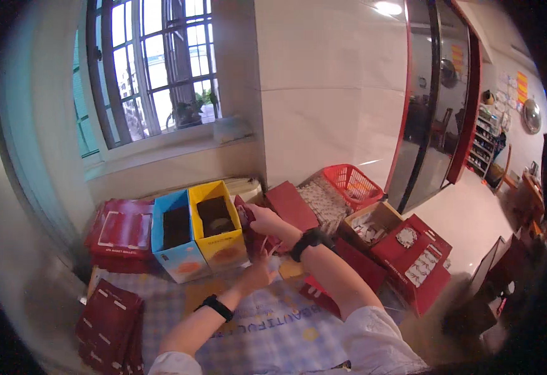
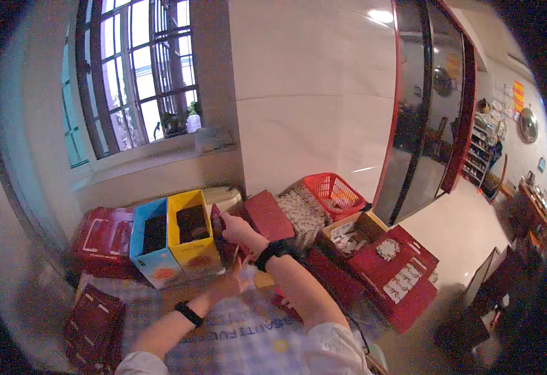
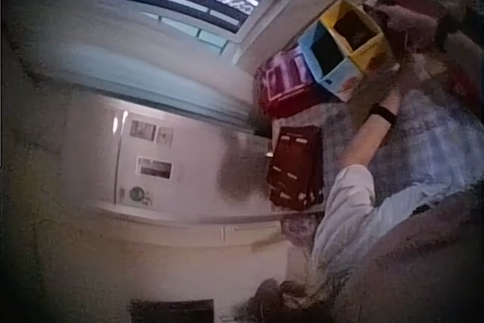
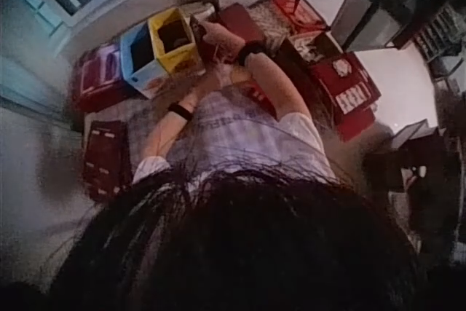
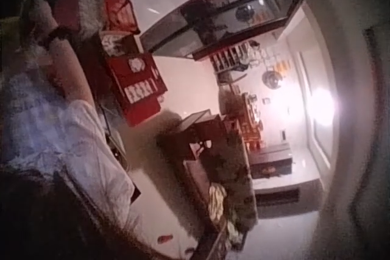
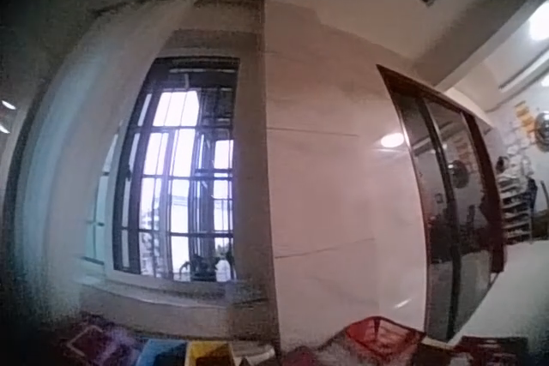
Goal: Assembling decorative paper packets by placing paper lace doilies into red paper folders.
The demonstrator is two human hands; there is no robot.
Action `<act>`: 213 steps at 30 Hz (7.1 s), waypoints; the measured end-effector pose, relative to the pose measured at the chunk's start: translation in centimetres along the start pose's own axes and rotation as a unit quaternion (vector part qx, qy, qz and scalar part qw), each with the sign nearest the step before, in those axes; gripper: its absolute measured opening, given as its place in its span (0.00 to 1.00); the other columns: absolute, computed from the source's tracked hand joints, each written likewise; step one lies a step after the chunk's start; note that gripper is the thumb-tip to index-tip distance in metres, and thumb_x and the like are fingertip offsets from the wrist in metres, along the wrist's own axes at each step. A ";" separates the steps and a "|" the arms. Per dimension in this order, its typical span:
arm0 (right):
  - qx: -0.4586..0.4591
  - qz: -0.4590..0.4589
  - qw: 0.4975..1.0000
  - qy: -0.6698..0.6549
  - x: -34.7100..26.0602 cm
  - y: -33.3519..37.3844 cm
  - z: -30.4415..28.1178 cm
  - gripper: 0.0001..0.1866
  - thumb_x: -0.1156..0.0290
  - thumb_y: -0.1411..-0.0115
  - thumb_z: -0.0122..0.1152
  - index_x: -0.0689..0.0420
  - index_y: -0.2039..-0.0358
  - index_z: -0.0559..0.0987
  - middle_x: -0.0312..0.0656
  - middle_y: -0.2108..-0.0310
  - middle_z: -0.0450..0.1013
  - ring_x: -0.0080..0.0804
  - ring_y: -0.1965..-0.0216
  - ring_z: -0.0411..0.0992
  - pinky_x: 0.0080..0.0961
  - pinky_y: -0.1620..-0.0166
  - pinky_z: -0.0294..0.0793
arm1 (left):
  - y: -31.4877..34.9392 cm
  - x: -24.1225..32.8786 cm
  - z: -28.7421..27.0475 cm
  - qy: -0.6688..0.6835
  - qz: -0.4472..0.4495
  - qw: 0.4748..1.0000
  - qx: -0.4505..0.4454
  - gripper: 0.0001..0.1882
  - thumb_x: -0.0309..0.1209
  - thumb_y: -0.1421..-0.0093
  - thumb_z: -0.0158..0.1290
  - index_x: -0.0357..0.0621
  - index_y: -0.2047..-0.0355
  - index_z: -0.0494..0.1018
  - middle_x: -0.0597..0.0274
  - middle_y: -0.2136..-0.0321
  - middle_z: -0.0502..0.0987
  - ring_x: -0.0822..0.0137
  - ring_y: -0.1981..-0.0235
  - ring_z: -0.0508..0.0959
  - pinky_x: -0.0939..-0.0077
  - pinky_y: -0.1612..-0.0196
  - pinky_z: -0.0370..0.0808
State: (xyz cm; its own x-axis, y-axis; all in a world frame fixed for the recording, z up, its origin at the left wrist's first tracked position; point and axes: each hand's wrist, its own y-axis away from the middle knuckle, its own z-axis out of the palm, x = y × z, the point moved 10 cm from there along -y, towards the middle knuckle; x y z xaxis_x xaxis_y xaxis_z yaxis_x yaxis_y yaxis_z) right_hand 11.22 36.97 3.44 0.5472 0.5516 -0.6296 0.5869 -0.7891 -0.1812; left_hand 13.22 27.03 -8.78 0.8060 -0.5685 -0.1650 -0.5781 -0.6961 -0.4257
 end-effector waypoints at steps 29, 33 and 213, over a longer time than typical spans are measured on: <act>0.062 -0.037 0.947 0.312 -4.8 23.0 -9.4 0.16 0.65 0.51 0.52 0.62 0.64 0.72 0.48 0.64 0.69 0.43 0.60 0.67 0.32 0.57 0.68 | 12.4 1.1 -18.9 0.046 -0.166 0.984 -0.050 0.27 0.38 0.56 0.55 0.38 0.56 0.66 0.49 0.55 0.65 0.47 0.50 0.61 0.59 0.47 0.58; 0.187 0.099 0.947 0.241 0.0 31.9 -17.2 0.19 0.68 0.53 0.54 0.59 0.58 0.71 0.48 0.61 0.68 0.45 0.59 0.67 0.36 0.57 0.68 | 11.5 2.4 -19.9 0.040 -0.147 0.988 -0.006 0.27 0.39 0.57 0.55 0.39 0.57 0.67 0.52 0.55 0.66 0.53 0.51 0.63 0.58 0.50 0.61; 0.217 -0.071 0.880 -0.416 -8.1 28.0 4.0 0.51 0.64 0.61 0.69 0.44 0.43 0.44 0.46 0.56 0.58 0.32 0.63 0.63 0.30 0.61 0.65 | 13.3 9.7 -15.6 0.673 -0.150 0.705 -0.166 0.21 0.31 0.54 0.60 0.38 0.59 0.70 0.62 0.67 0.75 0.74 0.68 0.72 0.79 0.63 0.70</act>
State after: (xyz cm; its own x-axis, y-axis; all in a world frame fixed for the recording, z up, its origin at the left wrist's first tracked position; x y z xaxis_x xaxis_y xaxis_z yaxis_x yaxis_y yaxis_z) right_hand 20.84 9.36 0.42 -0.2456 0.4069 -0.8799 0.2328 -0.8563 -0.4610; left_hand 11.36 5.44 -2.20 0.1765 -0.1195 0.9770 -0.5848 -0.8111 0.0065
